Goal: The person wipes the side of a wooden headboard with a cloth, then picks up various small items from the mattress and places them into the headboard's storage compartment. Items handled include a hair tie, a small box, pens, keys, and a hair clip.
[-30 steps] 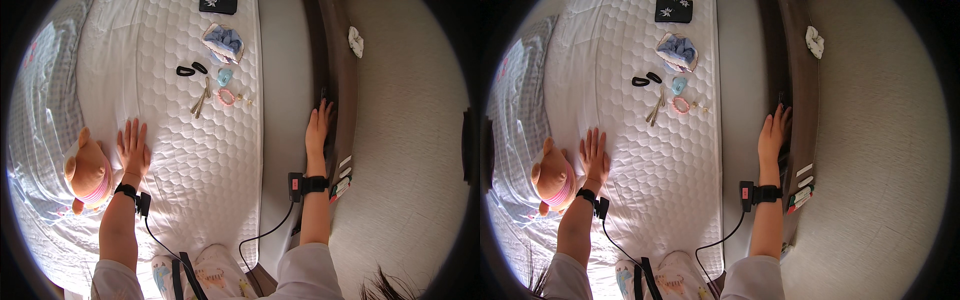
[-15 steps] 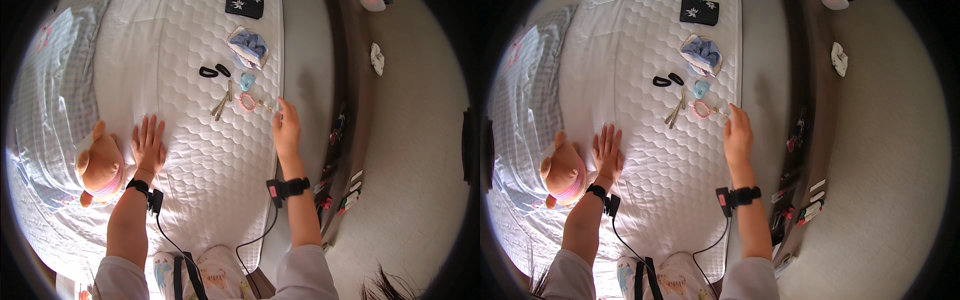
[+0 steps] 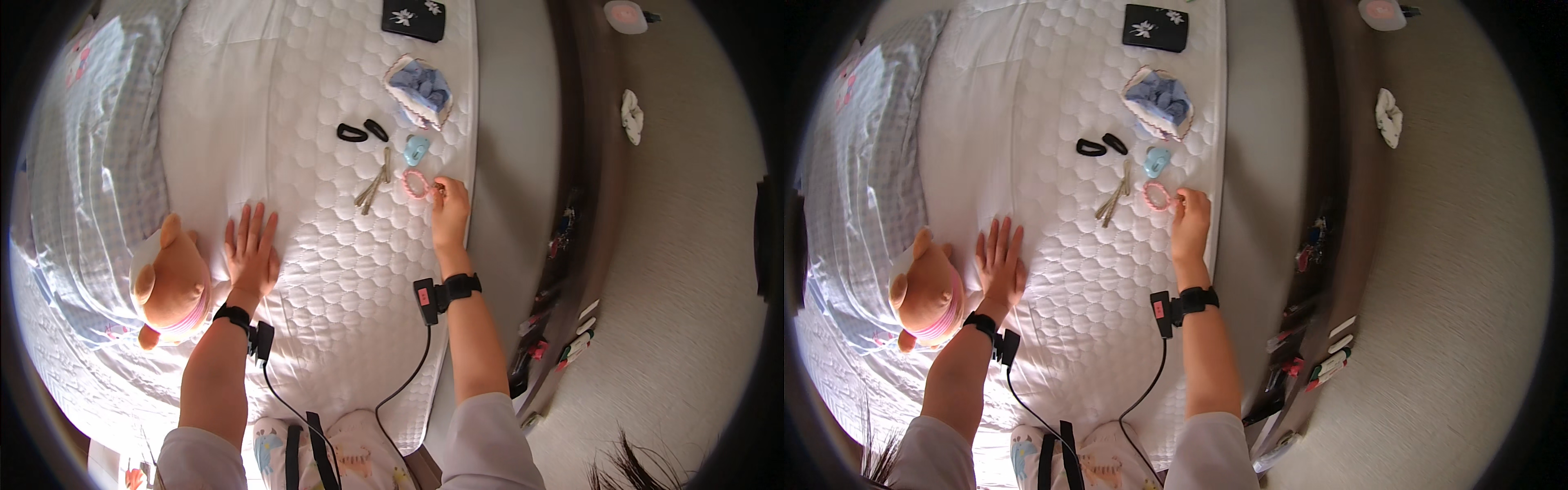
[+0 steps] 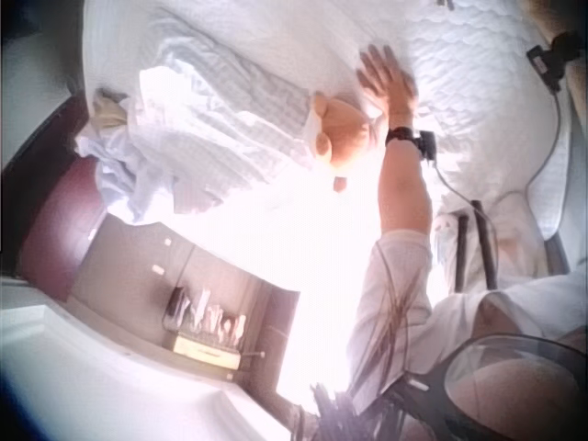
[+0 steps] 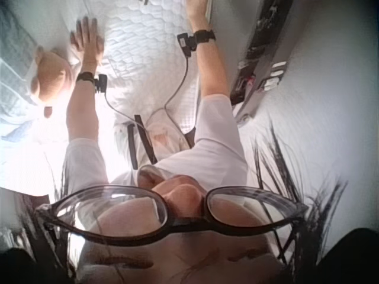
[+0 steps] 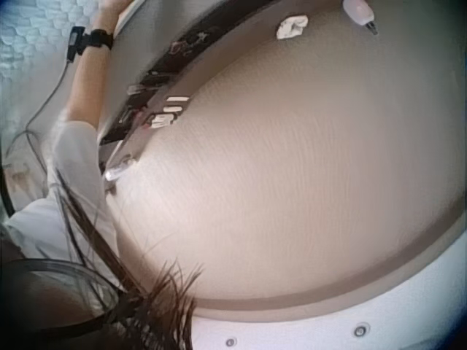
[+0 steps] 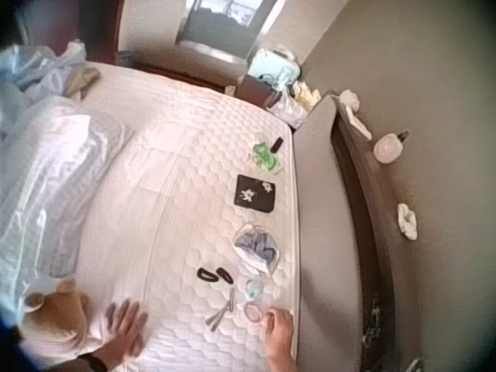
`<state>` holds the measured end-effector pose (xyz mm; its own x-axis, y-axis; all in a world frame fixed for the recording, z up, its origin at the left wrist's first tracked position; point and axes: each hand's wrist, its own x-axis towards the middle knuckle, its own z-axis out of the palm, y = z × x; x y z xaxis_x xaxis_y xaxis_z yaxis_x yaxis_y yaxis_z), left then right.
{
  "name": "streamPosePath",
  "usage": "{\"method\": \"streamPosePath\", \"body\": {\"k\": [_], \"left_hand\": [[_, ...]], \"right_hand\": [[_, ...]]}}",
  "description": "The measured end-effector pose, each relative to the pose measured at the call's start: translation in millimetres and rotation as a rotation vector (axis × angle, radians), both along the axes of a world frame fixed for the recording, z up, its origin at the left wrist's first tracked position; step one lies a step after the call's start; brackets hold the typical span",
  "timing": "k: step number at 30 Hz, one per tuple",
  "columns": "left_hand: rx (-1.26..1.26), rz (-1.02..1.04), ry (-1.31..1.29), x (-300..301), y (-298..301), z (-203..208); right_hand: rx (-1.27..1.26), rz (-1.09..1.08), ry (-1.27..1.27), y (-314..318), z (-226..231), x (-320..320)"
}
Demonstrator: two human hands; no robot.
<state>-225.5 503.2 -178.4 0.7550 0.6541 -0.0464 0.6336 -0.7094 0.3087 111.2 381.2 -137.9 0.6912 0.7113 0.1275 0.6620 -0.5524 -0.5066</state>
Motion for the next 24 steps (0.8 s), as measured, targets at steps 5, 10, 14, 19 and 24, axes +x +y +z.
{"method": "streamPosePath", "body": {"k": [5,10,14,19,24], "left_hand": [[0.015,-0.018,0.012,-1,0,-1],[0.049,-0.018,-0.031,0,0,-3],[0.055,-0.022,-0.051,1,0,-4],[0.049,-0.029,-0.038,0,0,-3],[0.047,-0.029,-0.046,1,1,-2]], "right_hand": [[-0.065,0.049,-0.059,-6,4,11],[-0.106,0.069,0.061,-13,13,9],[-0.068,0.104,-0.084,-6,37,1],[0.127,0.048,-0.448,-13,115,37],[-0.059,-0.210,-0.356,-33,155,94]]}}
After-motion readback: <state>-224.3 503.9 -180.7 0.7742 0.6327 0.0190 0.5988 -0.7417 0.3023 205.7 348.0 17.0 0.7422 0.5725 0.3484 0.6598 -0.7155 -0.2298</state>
